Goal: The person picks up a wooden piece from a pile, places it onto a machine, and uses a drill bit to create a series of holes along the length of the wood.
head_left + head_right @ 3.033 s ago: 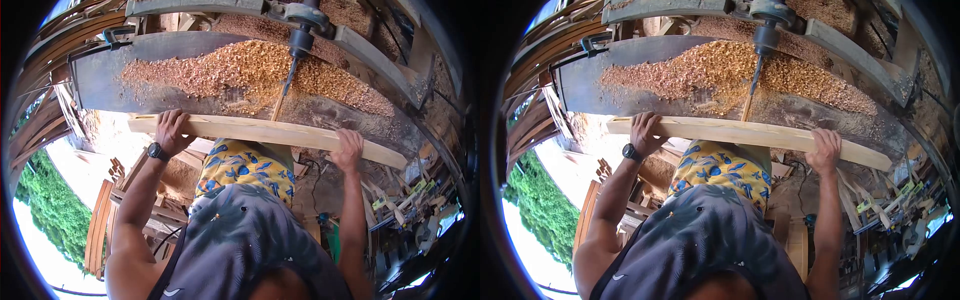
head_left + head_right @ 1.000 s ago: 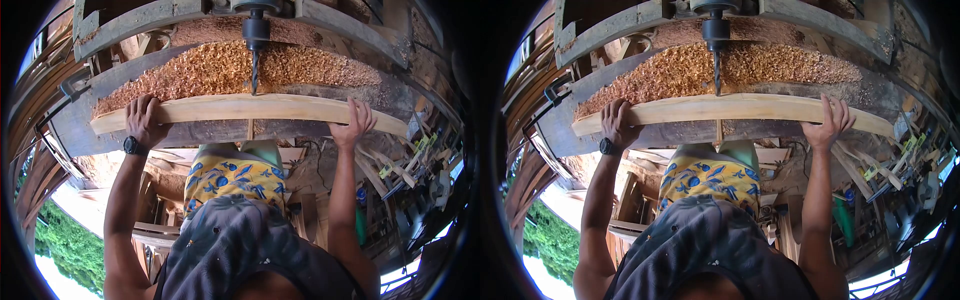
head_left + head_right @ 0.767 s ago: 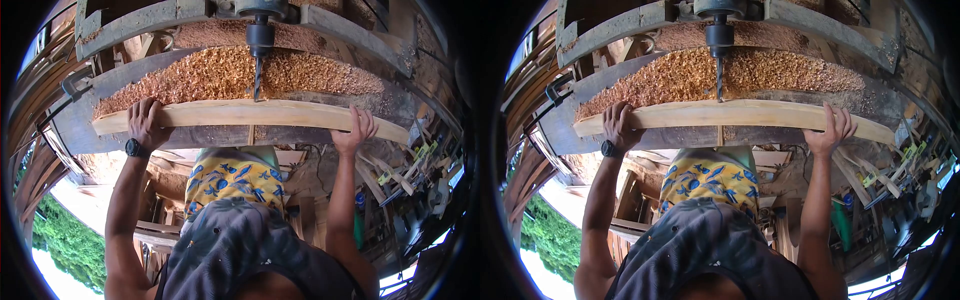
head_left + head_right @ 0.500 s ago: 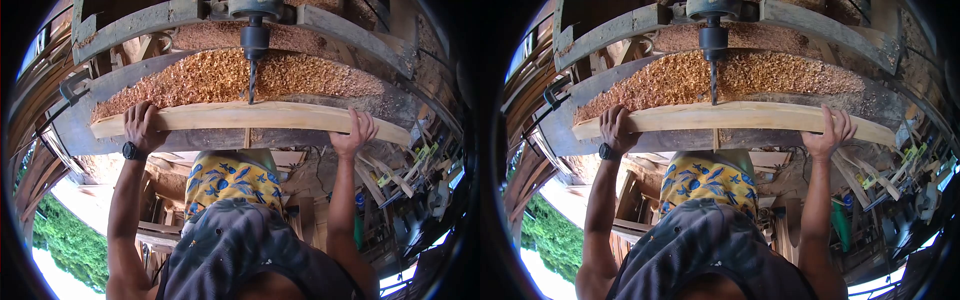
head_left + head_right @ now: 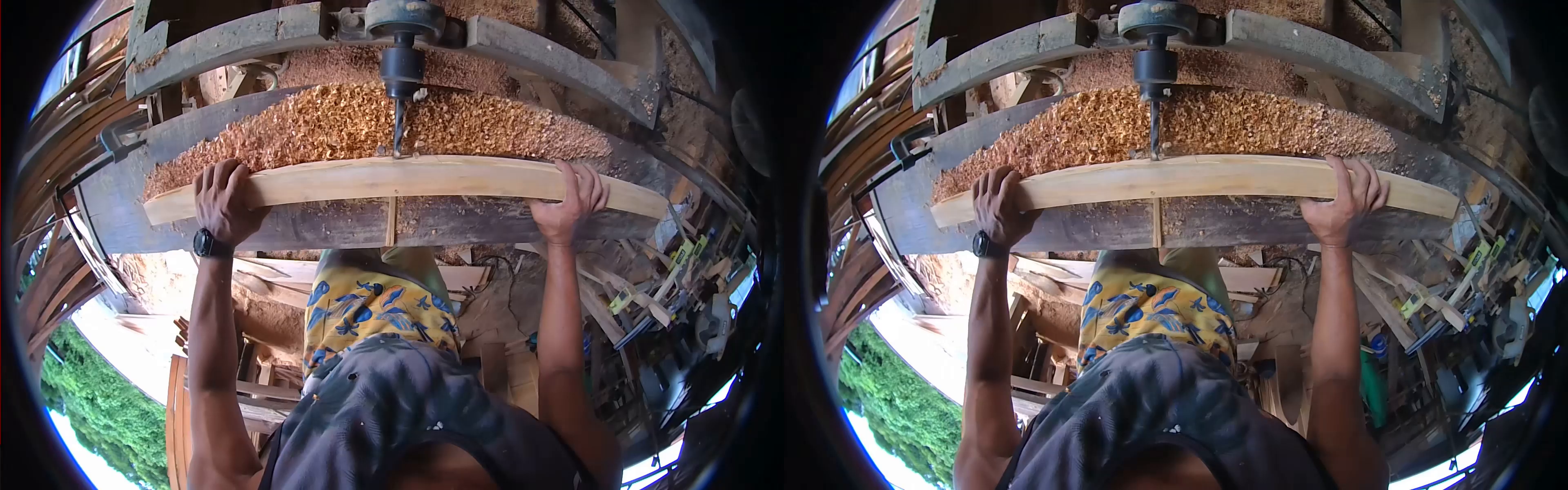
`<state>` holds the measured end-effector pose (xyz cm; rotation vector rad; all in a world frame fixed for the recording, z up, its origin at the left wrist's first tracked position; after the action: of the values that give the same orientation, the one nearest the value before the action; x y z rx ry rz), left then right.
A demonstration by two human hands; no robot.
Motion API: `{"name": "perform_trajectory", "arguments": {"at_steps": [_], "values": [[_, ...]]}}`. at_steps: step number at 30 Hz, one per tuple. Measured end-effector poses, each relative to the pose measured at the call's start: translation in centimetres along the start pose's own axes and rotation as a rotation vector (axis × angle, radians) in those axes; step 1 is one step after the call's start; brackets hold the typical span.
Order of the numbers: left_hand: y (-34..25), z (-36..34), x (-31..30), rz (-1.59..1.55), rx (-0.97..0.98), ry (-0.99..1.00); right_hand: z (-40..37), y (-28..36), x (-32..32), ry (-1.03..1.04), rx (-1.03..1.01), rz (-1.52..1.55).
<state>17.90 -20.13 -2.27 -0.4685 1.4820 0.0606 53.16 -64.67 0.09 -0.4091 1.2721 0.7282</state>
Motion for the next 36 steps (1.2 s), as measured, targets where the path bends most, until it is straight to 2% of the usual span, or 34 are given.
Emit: {"name": "perform_trajectory", "arguments": {"at_steps": [9, 14, 19, 26, 36], "values": [[-0.2, 0.7, -0.2, -0.032, -0.001, -0.034, 1.4, 0.0, 0.5, -0.044, -0.054, -0.037], [-0.1, 0.1, 0.1, -0.002, 0.000, -0.076, 1.7, 0.0, 0.0, 0.005, -0.038, -0.012], [0.4, 0.7, -0.3, 0.007, -0.008, -0.041, -1.0, 0.9, -0.9, -0.011, 0.032, -0.022], [1.8, 1.7, -0.7, -0.035, 0.108, 0.079, -8.9, 3.9, -2.9, 0.032, 0.221, -0.046], [2.1, 1.8, -0.9, -0.052, 0.188, 0.021, -7.5, 3.9, -2.6, 0.045, 0.209, -0.045]]}}
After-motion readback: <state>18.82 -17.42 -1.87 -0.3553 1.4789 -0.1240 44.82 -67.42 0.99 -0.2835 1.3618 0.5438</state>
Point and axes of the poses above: each hand's wrist, its own z-axis towards the middle knuckle, its own x-axis out of the palm, y = z × x, the point moved 3 cm from there along z, towards the middle knuckle, and after that the axes turned 5 degrees about -y, right-handed, at the moved point
